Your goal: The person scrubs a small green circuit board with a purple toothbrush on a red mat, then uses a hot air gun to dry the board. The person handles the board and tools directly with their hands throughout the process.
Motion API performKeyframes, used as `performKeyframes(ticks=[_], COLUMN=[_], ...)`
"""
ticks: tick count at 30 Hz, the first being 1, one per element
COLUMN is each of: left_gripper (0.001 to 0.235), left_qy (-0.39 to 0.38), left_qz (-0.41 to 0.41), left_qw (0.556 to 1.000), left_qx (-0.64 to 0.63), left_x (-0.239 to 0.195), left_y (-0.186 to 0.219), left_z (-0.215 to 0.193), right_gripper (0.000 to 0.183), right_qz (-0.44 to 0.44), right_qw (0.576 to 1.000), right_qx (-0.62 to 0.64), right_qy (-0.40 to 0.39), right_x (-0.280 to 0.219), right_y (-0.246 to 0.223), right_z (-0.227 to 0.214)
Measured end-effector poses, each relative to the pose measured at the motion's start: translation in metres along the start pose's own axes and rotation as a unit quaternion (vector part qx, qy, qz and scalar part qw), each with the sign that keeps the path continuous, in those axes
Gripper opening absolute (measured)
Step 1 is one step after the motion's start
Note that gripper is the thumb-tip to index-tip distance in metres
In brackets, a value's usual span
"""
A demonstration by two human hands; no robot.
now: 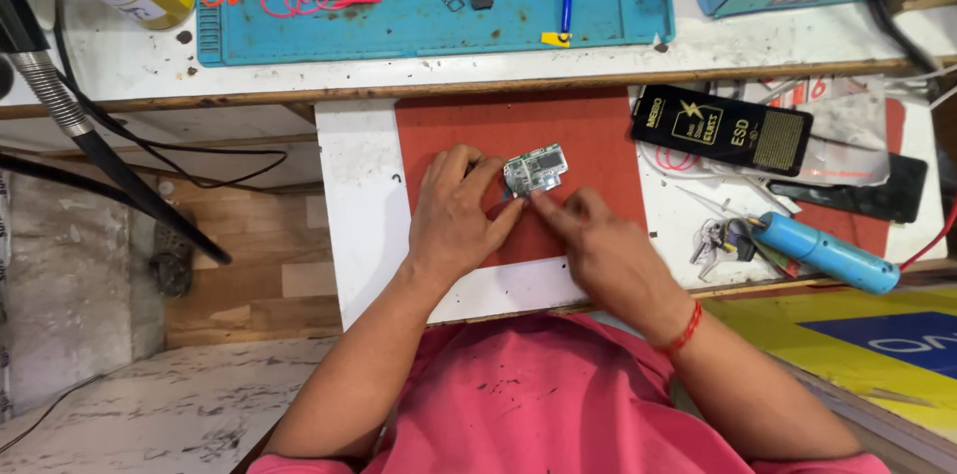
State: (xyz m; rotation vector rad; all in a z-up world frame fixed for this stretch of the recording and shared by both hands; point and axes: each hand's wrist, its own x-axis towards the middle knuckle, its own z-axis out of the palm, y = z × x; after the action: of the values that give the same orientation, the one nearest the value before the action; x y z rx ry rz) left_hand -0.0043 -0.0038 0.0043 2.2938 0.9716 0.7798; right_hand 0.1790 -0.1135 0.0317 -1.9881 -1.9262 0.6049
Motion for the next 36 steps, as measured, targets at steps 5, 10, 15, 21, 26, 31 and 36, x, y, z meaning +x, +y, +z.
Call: performKeyframes(ticks=[5, 10, 15, 21, 26, 31, 36], left_gripper=[0.049, 0.045, 0.043, 0.045, 0.046, 0.036, 0.033], left_qy=[0.016, -0.007, -0.022, -0.005, 0.008, 0.025, 0.095], left_qz=[0.002, -0.002, -0.012, -0.012, -0.011, -0.110, -0.250], left_qw=[1.000, 1.000, 1.000, 1.000, 0.999, 0.961, 0.813], left_qx=[-0.020, -0.010, -0.009, -0.025, -0.048, -0.251, -0.517], left_x=[0.002, 0.005, 0.008, 0.008, 0.003, -0.017, -0.030], left_y=[0.000, 0.002, 0.004, 0.002, 0.001, 0.022, 0.043], left_z=[0.003, -0.001, -0.003, 0.000, -0.002, 0.002, 0.031], right_gripper=[0.059, 0.063, 0.064, 0.058, 0.056, 0.039, 0.040], right_qz=[-0.012, 0.067, 0.079, 0.034, 0.010, 0.025, -0.065], right_qw=[1.000, 0.998, 0.997, 0.999, 0.998, 0.970, 0.958], right_qx=[-0.018, -0.008, -0.001, 0.008, 0.059, 0.138, 0.166], right_qy=[0.010, 0.003, 0.021, 0.022, -0.019, 0.197, 0.226], right_x=[0.003, -0.007, -0.003, 0.001, -0.005, 0.003, -0.006], right_y=[0.003, 0.012, 0.010, 0.005, -0.003, -0.010, -0.035], right_z=[0.001, -0.002, 0.004, -0.003, -0.004, 0.006, 0.022])
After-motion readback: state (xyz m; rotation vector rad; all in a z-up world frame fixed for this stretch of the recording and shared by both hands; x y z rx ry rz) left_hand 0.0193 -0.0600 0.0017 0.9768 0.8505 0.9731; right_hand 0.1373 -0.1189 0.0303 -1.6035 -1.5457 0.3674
